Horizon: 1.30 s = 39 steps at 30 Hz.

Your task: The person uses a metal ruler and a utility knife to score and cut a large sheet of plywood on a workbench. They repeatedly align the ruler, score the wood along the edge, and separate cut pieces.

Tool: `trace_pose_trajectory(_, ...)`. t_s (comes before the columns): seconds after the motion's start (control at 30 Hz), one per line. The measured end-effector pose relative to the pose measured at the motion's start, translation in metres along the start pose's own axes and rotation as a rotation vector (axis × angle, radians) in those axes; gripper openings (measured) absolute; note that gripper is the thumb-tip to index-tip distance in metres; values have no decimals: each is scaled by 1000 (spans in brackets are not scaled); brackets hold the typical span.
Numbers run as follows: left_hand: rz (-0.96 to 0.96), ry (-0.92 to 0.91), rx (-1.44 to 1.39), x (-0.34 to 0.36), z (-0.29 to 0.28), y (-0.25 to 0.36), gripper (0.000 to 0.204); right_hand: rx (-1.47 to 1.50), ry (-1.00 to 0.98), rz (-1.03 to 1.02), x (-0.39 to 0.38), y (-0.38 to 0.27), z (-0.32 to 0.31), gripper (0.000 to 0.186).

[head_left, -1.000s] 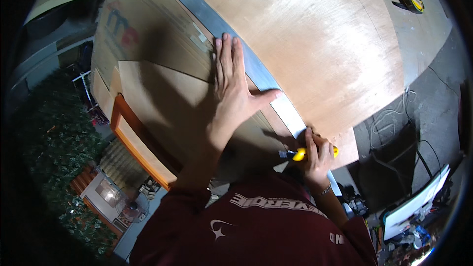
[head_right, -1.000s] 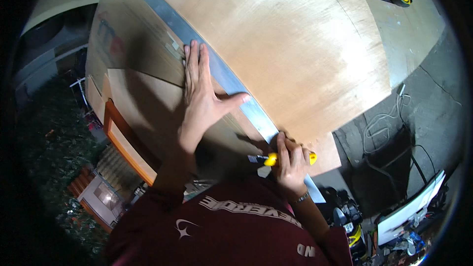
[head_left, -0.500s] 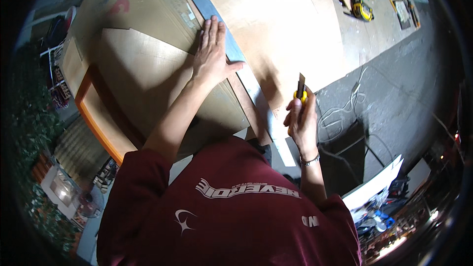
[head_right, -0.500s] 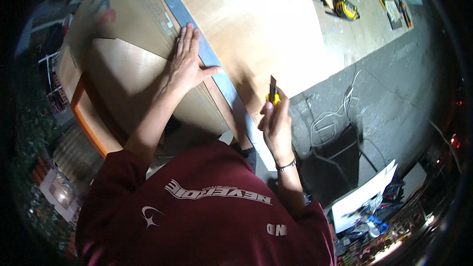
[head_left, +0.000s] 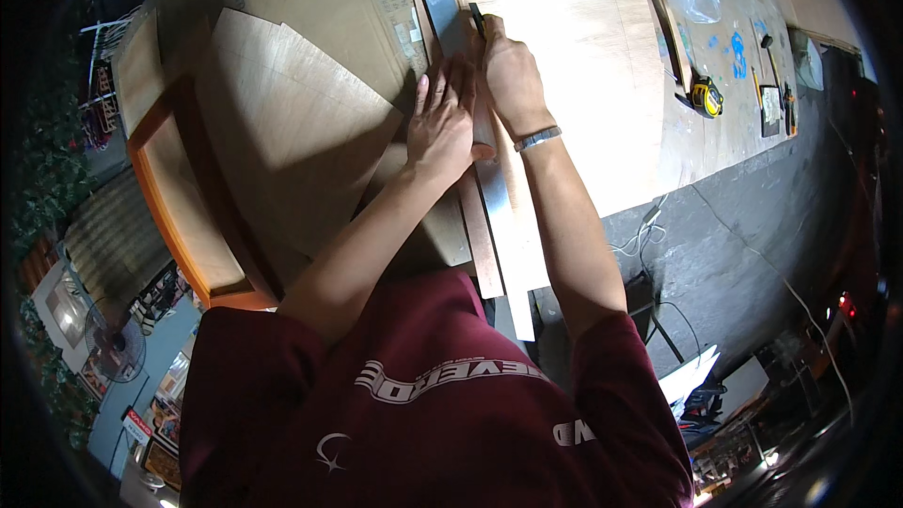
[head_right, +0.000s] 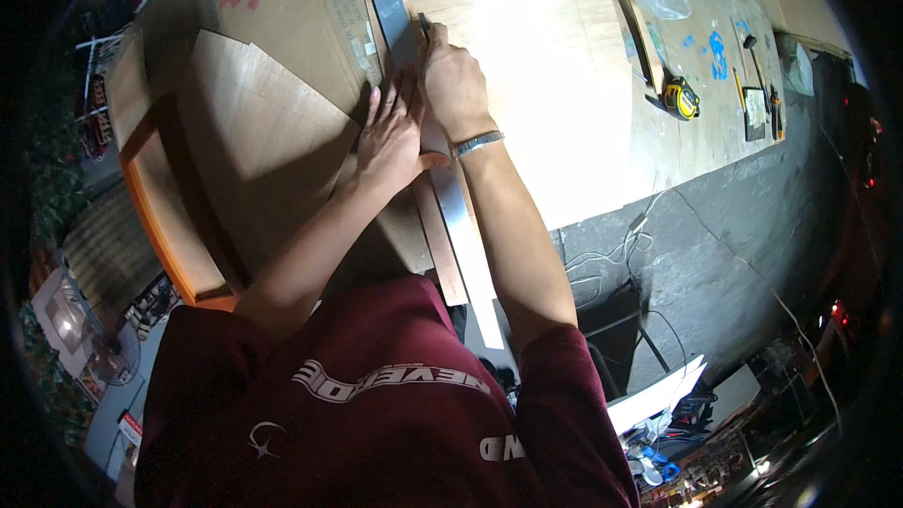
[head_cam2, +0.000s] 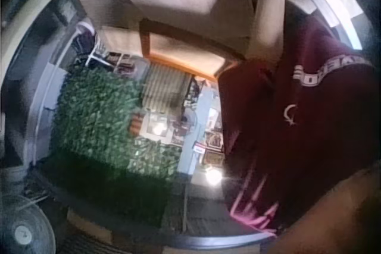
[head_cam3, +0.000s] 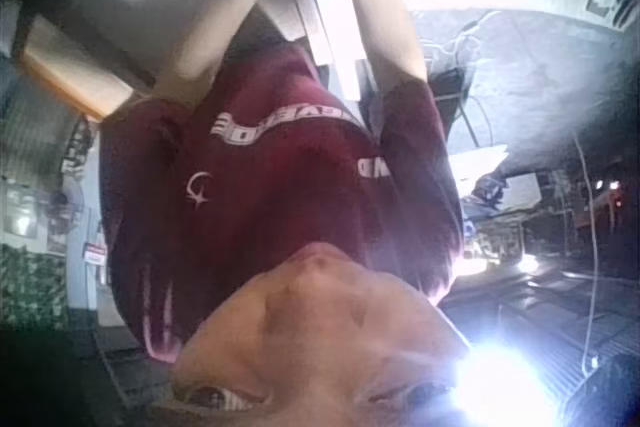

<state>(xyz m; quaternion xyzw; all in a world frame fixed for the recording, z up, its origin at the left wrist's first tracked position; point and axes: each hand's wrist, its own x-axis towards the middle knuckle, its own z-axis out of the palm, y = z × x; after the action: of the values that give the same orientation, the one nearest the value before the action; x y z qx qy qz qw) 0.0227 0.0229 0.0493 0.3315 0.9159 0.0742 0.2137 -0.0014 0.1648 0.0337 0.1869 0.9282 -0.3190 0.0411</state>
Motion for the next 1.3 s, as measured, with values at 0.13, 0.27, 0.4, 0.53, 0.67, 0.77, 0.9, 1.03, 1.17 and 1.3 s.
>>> trace_pose_trajectory(0.13, 12, 44, -23, -1, 6, -4, 128, -8, 14, 15, 7, -3, 4, 38)
trace_pose_trajectory(0.27, 10, 21, -22, -1, 10, -6, 126, -64, -54, 72, 9, -12, 1, 41)
trace_pose_trajectory(0.4, 36, 34, -41, -3, 12, -10, 124, -88, -80, 74, 10, -15, 3, 50)
trace_pose_trajectory(0.53, 41, 26, -86, -2, 11, -11, 122, -102, -64, 51, 7, -16, 5, 51)
trace_pose_trajectory(0.67, 42, 21, -135, -2, 8, -11, 122, -35, 13, 12, 6, -14, 5, 44)
trace_pose_trajectory(0.77, 40, 37, -174, -2, 7, -11, 123, 3, 23, 31, 10, -14, 5, 40)
trace_pose_trajectory(0.9, 42, 35, -162, -2, 10, -14, 123, 42, -2, 105, 12, -29, 0, 39)
trace_pose_trajectory(1.03, 72, 66, -185, -4, 9, -15, 122, 20, 19, 107, 11, -29, 0, 37)
trace_pose_trajectory(1.17, 92, 62, -162, -2, 11, -19, 122, 15, 37, 124, 8, -26, 5, 36)
trace_pose_trajectory(1.3, 111, 126, -216, -5, 15, -22, 124, 21, 46, 95, -12, -27, 4, 35)
